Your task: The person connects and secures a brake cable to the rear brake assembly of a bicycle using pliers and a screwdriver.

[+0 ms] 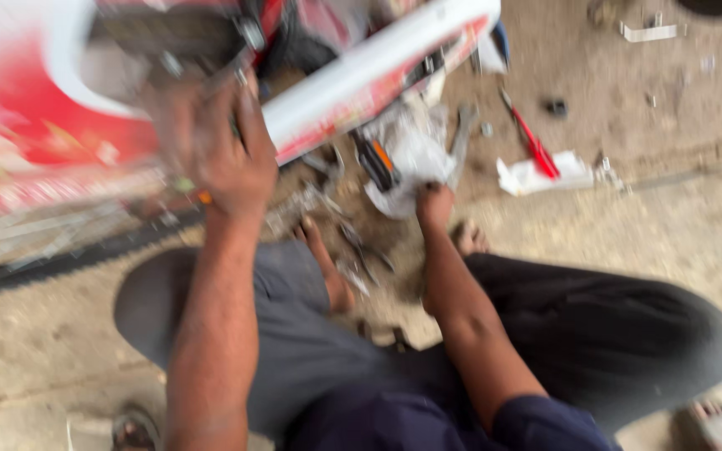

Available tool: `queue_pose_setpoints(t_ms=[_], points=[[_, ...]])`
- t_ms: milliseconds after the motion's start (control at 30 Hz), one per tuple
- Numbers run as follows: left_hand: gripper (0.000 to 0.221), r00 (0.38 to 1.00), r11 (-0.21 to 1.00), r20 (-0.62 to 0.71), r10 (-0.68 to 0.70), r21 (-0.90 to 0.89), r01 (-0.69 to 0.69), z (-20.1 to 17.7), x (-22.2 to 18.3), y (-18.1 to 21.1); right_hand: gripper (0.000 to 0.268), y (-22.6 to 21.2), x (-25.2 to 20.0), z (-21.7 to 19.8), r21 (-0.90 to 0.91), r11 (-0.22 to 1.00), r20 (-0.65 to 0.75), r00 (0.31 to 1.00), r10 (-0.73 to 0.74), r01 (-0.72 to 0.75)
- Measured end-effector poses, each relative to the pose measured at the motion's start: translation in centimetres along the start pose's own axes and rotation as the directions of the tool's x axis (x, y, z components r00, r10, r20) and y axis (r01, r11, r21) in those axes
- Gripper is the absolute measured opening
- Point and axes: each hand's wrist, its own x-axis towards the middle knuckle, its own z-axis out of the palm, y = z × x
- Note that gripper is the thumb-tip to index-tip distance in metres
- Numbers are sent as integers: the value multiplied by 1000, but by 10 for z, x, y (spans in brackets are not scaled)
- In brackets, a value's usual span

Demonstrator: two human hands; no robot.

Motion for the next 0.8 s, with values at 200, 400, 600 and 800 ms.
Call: queue_pose_setpoints(t_ms=[200, 400, 600, 800], points=[[16, 999, 998, 16, -45, -49, 46, -4, 2, 4, 17, -15, 1, 0, -80, 992, -96, 990, -103, 96], [20, 998, 998, 23, -51, -28, 52, -2, 1, 3, 6, -67, 38, -53, 874, 440, -110, 799, 591, -205], [20, 1000, 999, 11, -29, -40, 30, 2, -1, 0, 13, -238, 36, -172, 757, 356, -550, 828, -106, 548], [17, 999, 997, 35, -37, -60, 39, -3, 1, 1, 21, -372, -50, -187, 563, 310, -355, 563, -746, 766]])
